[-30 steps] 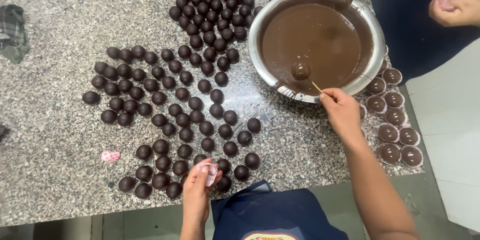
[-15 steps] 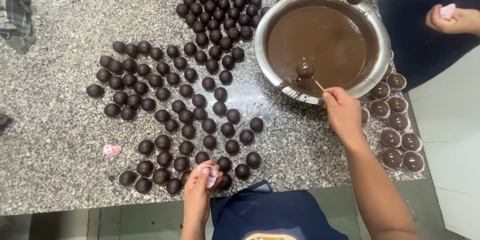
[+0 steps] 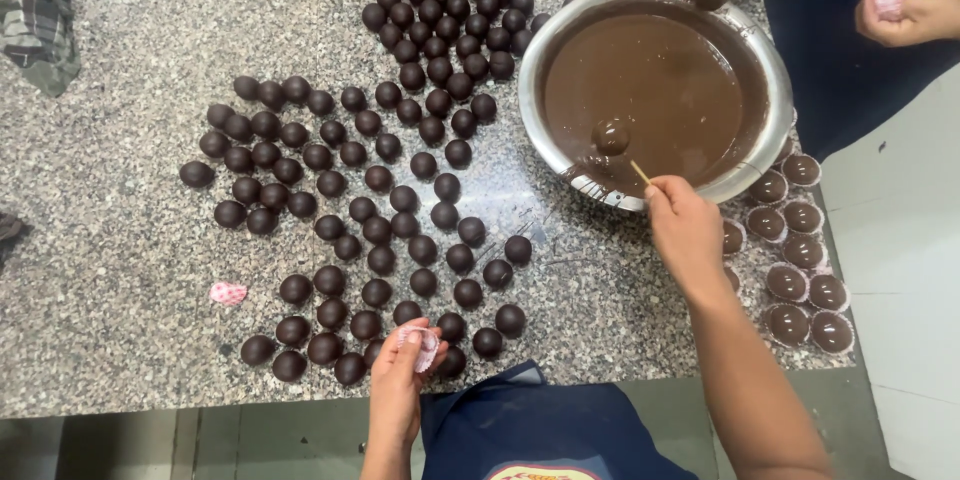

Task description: Dip round chocolate truffles into a bowl of liquid chocolate using a skewer and place them into paper cups.

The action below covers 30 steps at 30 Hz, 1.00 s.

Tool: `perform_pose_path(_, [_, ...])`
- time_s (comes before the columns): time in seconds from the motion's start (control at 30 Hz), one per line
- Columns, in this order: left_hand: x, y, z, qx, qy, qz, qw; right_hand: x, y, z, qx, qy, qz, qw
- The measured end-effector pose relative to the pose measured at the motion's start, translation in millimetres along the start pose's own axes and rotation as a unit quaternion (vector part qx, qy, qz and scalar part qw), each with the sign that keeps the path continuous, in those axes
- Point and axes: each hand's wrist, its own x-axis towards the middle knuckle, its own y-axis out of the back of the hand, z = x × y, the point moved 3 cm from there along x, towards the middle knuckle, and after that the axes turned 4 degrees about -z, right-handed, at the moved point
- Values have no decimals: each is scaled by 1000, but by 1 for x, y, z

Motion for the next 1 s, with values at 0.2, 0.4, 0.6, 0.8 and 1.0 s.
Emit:
perform_pose_path(0.2, [4, 0, -2, -5, 13, -6, 1000, -3, -3, -4, 4, 10, -6, 1000])
perform_pose_path(0.4, [7, 3, -9, -2, 30, -14, 999, -2, -6, -5, 6, -2, -17, 1000])
perform_pose_path(0.6, [4, -6, 0, 6, 26, -14, 1000, -3, -11, 0, 1, -5, -33, 999])
perform_pose_path(0.8, [5, -22, 10, 10, 33, -18, 999, -8, -12, -8, 16, -8, -46, 999])
perform_pose_path(1.0, [17, -45, 16, 36, -6, -73, 997, -10, -15, -6, 15, -7, -50, 999])
